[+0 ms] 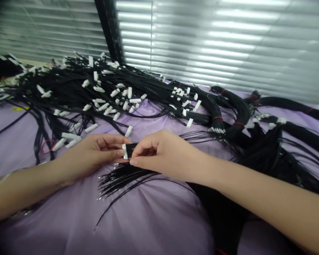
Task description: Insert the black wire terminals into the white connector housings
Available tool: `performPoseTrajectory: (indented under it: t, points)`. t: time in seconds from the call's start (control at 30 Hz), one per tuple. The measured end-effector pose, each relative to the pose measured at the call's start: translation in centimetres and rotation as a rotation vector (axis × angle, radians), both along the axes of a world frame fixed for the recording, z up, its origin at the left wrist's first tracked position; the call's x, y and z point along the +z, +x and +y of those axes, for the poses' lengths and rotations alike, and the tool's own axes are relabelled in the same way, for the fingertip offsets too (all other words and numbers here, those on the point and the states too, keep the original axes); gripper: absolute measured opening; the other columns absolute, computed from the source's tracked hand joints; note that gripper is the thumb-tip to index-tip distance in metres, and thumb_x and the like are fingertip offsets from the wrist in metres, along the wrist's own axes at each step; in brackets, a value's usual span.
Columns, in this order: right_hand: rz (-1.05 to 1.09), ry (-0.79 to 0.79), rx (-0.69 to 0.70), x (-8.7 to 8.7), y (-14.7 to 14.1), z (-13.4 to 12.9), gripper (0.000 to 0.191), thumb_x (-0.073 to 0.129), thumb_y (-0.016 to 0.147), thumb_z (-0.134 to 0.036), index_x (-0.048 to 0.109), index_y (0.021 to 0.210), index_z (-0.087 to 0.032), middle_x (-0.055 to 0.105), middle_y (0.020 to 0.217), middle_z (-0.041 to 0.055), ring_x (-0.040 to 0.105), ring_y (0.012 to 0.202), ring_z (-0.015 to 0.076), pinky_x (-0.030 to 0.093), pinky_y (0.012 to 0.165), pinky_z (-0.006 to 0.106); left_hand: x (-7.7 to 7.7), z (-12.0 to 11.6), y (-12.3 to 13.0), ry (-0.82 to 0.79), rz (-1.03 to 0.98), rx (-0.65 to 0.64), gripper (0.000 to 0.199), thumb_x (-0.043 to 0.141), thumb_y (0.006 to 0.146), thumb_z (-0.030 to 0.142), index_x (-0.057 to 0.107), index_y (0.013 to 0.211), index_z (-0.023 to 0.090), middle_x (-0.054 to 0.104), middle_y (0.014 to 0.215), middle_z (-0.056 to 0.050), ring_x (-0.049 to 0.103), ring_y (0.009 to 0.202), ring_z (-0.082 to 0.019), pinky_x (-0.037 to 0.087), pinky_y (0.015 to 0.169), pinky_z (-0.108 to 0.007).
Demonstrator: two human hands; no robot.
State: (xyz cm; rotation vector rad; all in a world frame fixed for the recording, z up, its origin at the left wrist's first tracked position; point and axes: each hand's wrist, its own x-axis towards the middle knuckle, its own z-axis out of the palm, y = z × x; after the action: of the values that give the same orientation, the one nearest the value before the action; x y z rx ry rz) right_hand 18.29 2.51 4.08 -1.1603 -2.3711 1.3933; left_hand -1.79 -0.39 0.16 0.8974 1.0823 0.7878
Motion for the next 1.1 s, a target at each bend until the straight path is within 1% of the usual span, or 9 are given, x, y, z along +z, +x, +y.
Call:
performPoseTrajectory:
  t: [0.07, 0.13, 0.17, 0.27, 0.33, 0.43, 0.67, 0.87, 1.1]
  points:
    - [0.024, -0.008, 0.054, -0.1, 0.1, 0.2, 0.012, 0.062, 0.079, -0.026, 0.072, 0.079, -0.021, 0.069, 0.075, 0.0002, 0.059, 0.064, 0.0117, 0.043, 0.054, 0.023, -0.1, 0.0, -0.1, 0.009, 0.019, -0.002, 0.017, 0.069, 0.075, 0.009, 0.070, 0.089, 0.017, 0.073, 0.077, 0.001, 0.069, 0.070, -0.011, 0.055, 0.074, -0.020]
    - [0.057, 0.039, 0.084, -0.2, 0.2, 0.2, 0.012, 0.061, 0.080, -0.026, 0.072, 0.080, -0.021, 0.068, 0.076, -0.0001, 0.058, 0.064, 0.0108, 0.042, 0.055, 0.022, -0.2, 0.0, -0.2, 0.012, 0.031, -0.013, 0.016, 0.070, 0.076, 0.012, 0.069, 0.092, 0.017, 0.073, 0.079, 0.000, 0.069, 0.073, -0.010, 0.054, 0.075, -0.019]
    - [0.073, 0.100, 0.072, -0.4, 0.1, 0.2, 0.013, 0.059, 0.081, -0.025, 0.071, 0.079, -0.021, 0.066, 0.074, -0.0007, 0.056, 0.063, 0.0098, 0.041, 0.055, 0.022, -0.2, 0.0, -0.3, 0.010, 0.034, -0.021, 0.017, 0.070, 0.076, 0.013, 0.069, 0.093, 0.017, 0.074, 0.082, 0.000, 0.069, 0.075, -0.010, 0.054, 0.076, -0.019]
    - [0.073, 0.412, 0.001, -1.0, -0.1, 0.0, 0.011, 0.054, 0.079, -0.015, 0.063, 0.072, -0.017, 0.057, 0.064, -0.0036, 0.047, 0.057, 0.0062, 0.036, 0.054, 0.019, -0.3, 0.1, -0.5, 0.005, 0.025, -0.043, 0.020, 0.071, 0.076, 0.014, 0.069, 0.096, 0.015, 0.074, 0.088, -0.002, 0.069, 0.080, -0.011, 0.054, 0.080, -0.019]
    - [0.038, 0.532, -0.029, -1.5, -0.2, -0.1, 0.011, 0.054, 0.075, -0.012, 0.057, 0.066, -0.016, 0.049, 0.058, -0.0052, 0.041, 0.053, 0.0048, 0.032, 0.051, 0.019, -0.4, 0.2, -0.5, 0.010, 0.018, -0.053, 0.019, 0.071, 0.077, 0.014, 0.069, 0.095, 0.015, 0.074, 0.089, -0.002, 0.069, 0.080, -0.011, 0.055, 0.079, -0.018]
    - [-0.011, 0.485, -0.047, -2.0, -0.3, -0.1, 0.012, 0.053, 0.074, -0.015, 0.055, 0.062, -0.017, 0.045, 0.055, -0.0058, 0.038, 0.050, 0.0047, 0.028, 0.047, 0.019, -0.4, 0.2, -0.4, 0.011, 0.024, -0.054, 0.018, 0.070, 0.078, 0.013, 0.069, 0.095, 0.016, 0.074, 0.089, -0.001, 0.070, 0.079, -0.010, 0.055, 0.078, -0.018]
    - [-0.101, 0.425, -0.061, -1.8, -0.7, -0.1, 0.015, 0.053, 0.078, -0.021, 0.059, 0.064, -0.017, 0.050, 0.055, -0.0048, 0.042, 0.051, 0.0058, 0.030, 0.049, 0.021, -0.2, 0.2, -0.2, 0.023, 0.089, -0.055, 0.020, 0.069, 0.079, 0.014, 0.068, 0.098, 0.014, 0.075, 0.093, -0.003, 0.070, 0.081, -0.011, 0.055, 0.077, -0.016]
    - [-0.096, 0.493, -0.097, -2.1, -0.8, -0.2, 0.015, 0.054, 0.077, -0.019, 0.059, 0.063, -0.017, 0.049, 0.054, -0.0058, 0.041, 0.050, 0.0046, 0.030, 0.049, 0.020, -0.2, 0.0, -0.3, 0.042, 0.118, -0.054, 0.020, 0.068, 0.081, 0.013, 0.067, 0.100, 0.016, 0.075, 0.091, -0.001, 0.071, 0.078, -0.010, 0.055, 0.075, -0.013]
    - [-0.059, 0.540, -0.072, -2.4, -0.9, -0.1, 0.012, 0.057, 0.075, -0.017, 0.059, 0.063, -0.016, 0.047, 0.055, -0.0061, 0.040, 0.052, 0.0038, 0.030, 0.050, 0.019, -0.3, 0.0, -0.2, 0.044, 0.121, -0.056, 0.018, 0.067, 0.081, 0.014, 0.068, 0.099, 0.016, 0.075, 0.088, 0.000, 0.071, 0.080, -0.011, 0.056, 0.076, -0.014]
